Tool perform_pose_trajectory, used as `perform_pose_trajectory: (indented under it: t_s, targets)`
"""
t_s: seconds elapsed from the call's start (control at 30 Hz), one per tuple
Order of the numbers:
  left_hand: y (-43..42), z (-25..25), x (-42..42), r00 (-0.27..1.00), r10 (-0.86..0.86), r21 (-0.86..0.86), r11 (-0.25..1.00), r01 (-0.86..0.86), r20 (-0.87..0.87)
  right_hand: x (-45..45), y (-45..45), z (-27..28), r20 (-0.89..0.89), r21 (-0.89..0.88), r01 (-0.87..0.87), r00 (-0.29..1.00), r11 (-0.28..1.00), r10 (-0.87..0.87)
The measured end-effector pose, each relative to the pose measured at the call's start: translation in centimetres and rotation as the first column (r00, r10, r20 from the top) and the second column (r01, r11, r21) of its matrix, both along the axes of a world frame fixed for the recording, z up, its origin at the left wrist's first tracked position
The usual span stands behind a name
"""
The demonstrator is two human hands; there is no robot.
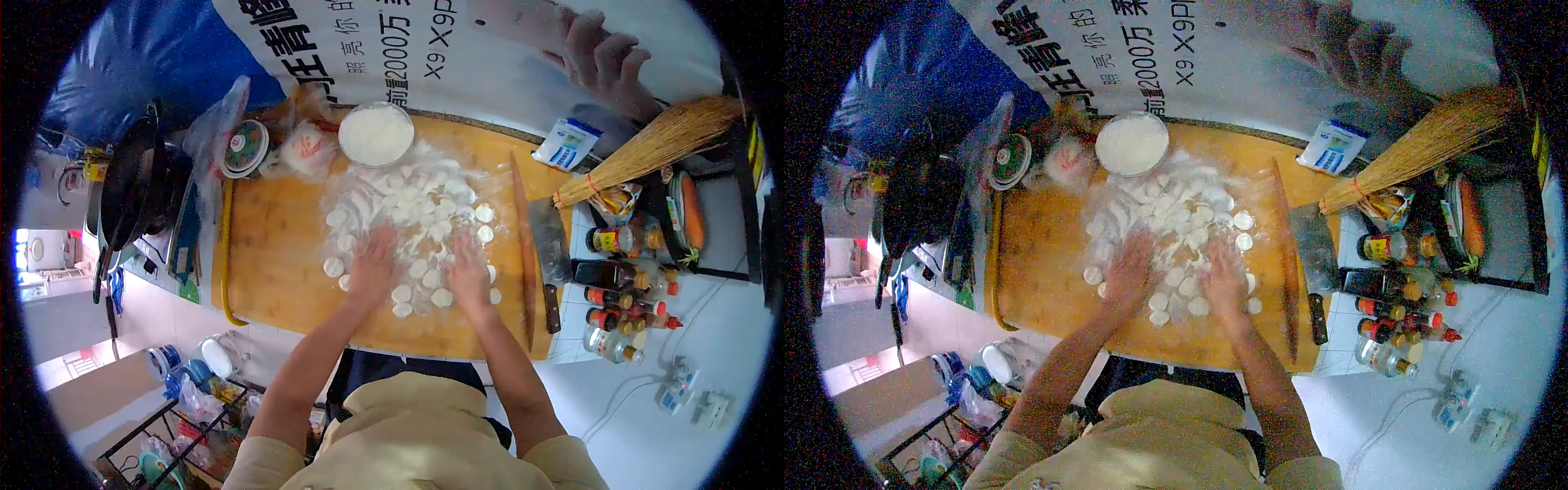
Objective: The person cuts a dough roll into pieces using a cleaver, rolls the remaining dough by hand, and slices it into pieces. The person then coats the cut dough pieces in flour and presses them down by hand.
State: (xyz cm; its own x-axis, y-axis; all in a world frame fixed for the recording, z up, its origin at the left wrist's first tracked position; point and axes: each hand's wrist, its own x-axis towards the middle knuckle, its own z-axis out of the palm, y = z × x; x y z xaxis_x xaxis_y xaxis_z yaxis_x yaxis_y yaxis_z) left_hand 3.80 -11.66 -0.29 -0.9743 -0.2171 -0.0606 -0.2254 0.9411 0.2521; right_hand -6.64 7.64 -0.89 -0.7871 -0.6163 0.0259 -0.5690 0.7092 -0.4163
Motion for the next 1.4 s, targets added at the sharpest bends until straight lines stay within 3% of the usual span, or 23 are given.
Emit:
perform_pose_trajectory:
  t_s: [0.13, 0.2, 0.27, 0.33, 0.4, 0.43, 0.5, 0.6, 0.7, 0.73, 0.8, 0.83, 0.87, 0.9, 0.97, 1.03, 1.07, 1.1, 1.13, 1.2, 1.3, 1.33, 1.4]
  targets:
    - [-0.1, 0.9, -0.6, 0.999, -0.042, -0.011, 0.999, 0.042, 0.010, -0.3, 0.2, -0.1, -0.063, -0.048, -0.026, 0.998, 0.999, 0.022]
    - [-0.3, 1.8, -0.9, 0.998, -0.052, -0.032, 0.998, 0.053, 0.032, -0.2, 0.1, 0.3, -0.008, 0.023, -0.022, 1.000, 1.000, 0.022]
    - [-0.5, 3.0, -1.5, 0.985, -0.032, 0.102, 0.995, 0.015, 0.171, -0.2, -0.4, 0.7, 0.019, 0.022, 0.000, 1.000, 1.000, -0.001]
    - [-0.6, 1.9, -1.5, 0.992, -0.044, 0.036, 0.999, 0.040, 0.116, -0.3, -0.5, 0.5, 0.044, 0.024, 0.026, 0.999, 0.999, -0.027]
    - [-0.4, 1.0, -1.4, 0.996, -0.060, -0.030, 0.998, 0.062, 0.062, -1.0, -0.7, 0.2, -0.175, -0.073, -0.003, 0.985, 0.997, -0.010]
    - [-0.4, 0.7, -1.4, 0.996, -0.059, -0.040, 0.997, 0.061, 0.067, -1.0, -1.2, 0.3, -0.177, -0.075, -0.004, 0.984, 0.997, -0.009]
    - [-0.2, 0.0, -0.9, 0.996, -0.057, -0.053, 0.997, 0.061, 0.072, -0.8, -2.7, 0.6, -0.079, -0.168, 0.111, 0.989, 0.979, -0.126]
    - [1.5, -0.4, 1.7, 0.994, -0.056, 0.028, 0.998, 0.054, 0.090, -1.0, -4.2, 1.0, -0.047, -0.102, 0.062, 0.997, 0.993, -0.067]
    - [3.4, 0.2, 4.4, 0.986, -0.129, -0.049, 0.990, 0.134, 0.104, -0.3, -4.9, -1.0, -0.016, -0.179, 0.034, 0.999, 0.983, -0.038]
    - [3.9, 1.2, 5.0, 0.983, -0.122, 0.027, 0.992, 0.120, 0.134, 0.2, -5.3, -0.9, -0.016, -0.180, 0.036, 0.999, 0.983, -0.039]
    - [4.4, 1.7, 5.6, 0.980, -0.118, 0.104, 0.989, 0.102, 0.161, 0.9, -6.0, -0.5, 0.393, -0.248, 0.132, 0.919, 0.960, -0.025]
    - [4.4, 1.6, 5.7, 0.994, -0.104, 0.136, 0.986, 0.097, 0.044, 1.0, -6.0, -0.1, 0.392, -0.249, 0.131, 0.920, 0.960, -0.024]
    - [4.4, 1.5, 5.9, 0.994, -0.084, 0.166, 0.981, 0.095, -0.074, 1.0, -5.9, 0.4, 0.281, -0.267, 0.106, 0.959, 0.958, -0.028]
    - [4.1, 2.0, 5.7, 0.994, -0.080, 0.164, 0.982, 0.091, -0.075, 1.1, -6.0, 0.8, 0.165, -0.283, 0.077, 0.986, 0.956, -0.031]
    - [3.0, 2.6, 4.6, 0.987, 0.033, 0.297, 0.955, 0.015, -0.156, 1.1, -5.8, 0.5, 0.128, -0.262, 0.027, 0.992, 0.965, 0.007]
    - [1.3, 1.8, 3.0, 0.968, 0.080, 0.277, 0.961, -0.011, -0.238, 1.6, -5.4, 0.4, 0.093, -0.234, -0.016, 0.995, 0.972, 0.039]
    - [0.4, 1.2, 2.1, 0.940, 0.123, 0.261, 0.965, -0.038, -0.319, 1.9, -5.2, 0.4, 0.086, -0.222, -0.125, 0.985, 0.967, 0.147]
    - [-0.5, 1.0, 0.8, 0.939, 0.124, 0.264, 0.964, -0.038, -0.320, 2.2, -5.0, 0.6, 0.081, -0.207, -0.232, 0.964, 0.950, 0.253]
    - [-1.5, 0.8, -0.5, 0.924, 0.158, 0.244, 0.967, -0.073, -0.347, 2.7, -5.0, 0.9, 0.080, -0.204, -0.233, 0.964, 0.951, 0.254]
    - [-2.7, 0.8, -2.7, 0.908, 0.193, 0.224, 0.968, -0.114, -0.371, 3.6, -5.0, 1.4, 0.050, 0.077, -0.270, 0.962, 0.960, 0.267]
    - [-3.5, 1.2, -5.0, 0.916, 0.200, 0.170, 0.974, -0.148, -0.347, 3.4, -5.2, 1.4, 0.001, 0.141, -0.320, 0.947, 0.937, 0.323]
    - [-3.7, 0.8, -5.7, 0.918, 0.176, 0.159, 0.979, -0.126, -0.355, 3.1, -5.3, 2.1, -0.001, 0.143, -0.312, 0.949, 0.939, 0.316]
    - [-3.4, -0.1, -6.5, 0.920, 0.146, 0.152, 0.984, -0.096, -0.363, 2.8, -5.3, 3.4, 0.163, -0.021, -0.308, 0.938, 0.951, 0.307]
